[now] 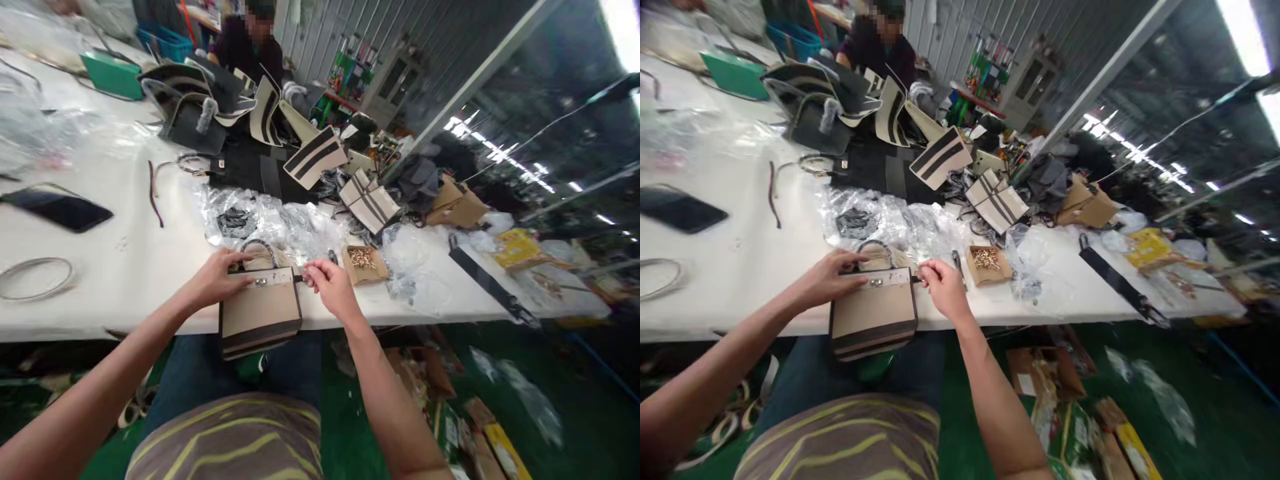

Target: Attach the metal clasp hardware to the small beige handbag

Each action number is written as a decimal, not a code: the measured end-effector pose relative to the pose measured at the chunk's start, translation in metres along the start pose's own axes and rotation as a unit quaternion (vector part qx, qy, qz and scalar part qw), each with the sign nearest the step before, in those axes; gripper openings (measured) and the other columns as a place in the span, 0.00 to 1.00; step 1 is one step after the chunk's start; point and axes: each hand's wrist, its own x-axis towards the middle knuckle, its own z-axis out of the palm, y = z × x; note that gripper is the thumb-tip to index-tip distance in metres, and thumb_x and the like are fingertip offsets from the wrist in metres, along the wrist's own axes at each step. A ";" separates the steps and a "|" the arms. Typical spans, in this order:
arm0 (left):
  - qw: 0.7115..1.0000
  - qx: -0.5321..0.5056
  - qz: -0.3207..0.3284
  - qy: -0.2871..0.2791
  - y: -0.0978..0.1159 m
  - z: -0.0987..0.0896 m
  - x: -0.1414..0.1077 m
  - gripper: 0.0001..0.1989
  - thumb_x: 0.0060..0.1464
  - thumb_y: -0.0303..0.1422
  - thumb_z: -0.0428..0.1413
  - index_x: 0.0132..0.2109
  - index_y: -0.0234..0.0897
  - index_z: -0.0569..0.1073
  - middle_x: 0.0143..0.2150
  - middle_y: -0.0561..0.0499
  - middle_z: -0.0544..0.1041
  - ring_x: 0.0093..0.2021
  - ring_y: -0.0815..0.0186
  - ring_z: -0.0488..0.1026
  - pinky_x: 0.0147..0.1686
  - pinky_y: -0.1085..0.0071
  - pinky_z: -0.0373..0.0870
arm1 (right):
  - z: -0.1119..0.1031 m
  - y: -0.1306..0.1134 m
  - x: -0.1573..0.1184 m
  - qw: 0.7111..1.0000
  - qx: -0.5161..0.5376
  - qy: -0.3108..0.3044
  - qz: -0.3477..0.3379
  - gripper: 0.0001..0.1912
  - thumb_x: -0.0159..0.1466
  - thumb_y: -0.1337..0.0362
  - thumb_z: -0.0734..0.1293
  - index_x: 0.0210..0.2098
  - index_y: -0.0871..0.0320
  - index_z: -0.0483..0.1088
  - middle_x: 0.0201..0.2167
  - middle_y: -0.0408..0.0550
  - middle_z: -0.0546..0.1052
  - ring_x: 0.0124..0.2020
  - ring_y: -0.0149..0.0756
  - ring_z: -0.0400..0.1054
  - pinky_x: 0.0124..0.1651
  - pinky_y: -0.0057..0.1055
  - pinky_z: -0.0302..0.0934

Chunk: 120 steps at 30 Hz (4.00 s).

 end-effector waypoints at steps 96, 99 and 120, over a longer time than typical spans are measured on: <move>0.959 -0.233 -0.150 0.048 -0.027 0.002 -0.038 0.13 0.51 0.42 0.64 0.37 0.36 0.77 0.23 0.57 0.68 0.18 0.67 0.66 0.16 0.70 0.64 | 0.108 -0.028 -0.018 0.953 -0.235 0.037 -0.185 0.09 0.77 0.65 0.69 0.46 0.53 0.84 0.45 0.51 0.85 0.46 0.43 0.78 0.50 0.39 0.71; 0.955 -0.244 -0.153 0.076 -0.029 0.004 -0.036 0.21 0.48 0.40 0.66 0.48 0.35 0.76 0.25 0.59 0.69 0.18 0.66 0.67 0.15 0.70 0.64 | 0.099 -0.019 -0.034 0.935 -0.326 0.027 -0.139 0.02 0.72 0.63 0.75 0.41 0.52 0.82 0.44 0.51 0.83 0.41 0.44 0.76 0.44 0.38 0.69; 0.989 0.000 -0.018 0.147 0.033 0.000 -0.037 0.26 0.62 0.44 0.60 0.62 0.35 0.74 0.53 0.40 0.81 0.52 0.49 0.80 0.56 0.50 0.78 | 0.077 -0.018 -0.026 0.903 -0.355 -0.109 -0.217 0.13 0.74 0.77 0.63 0.48 0.57 0.76 0.49 0.54 0.80 0.53 0.46 0.74 0.55 0.39 0.70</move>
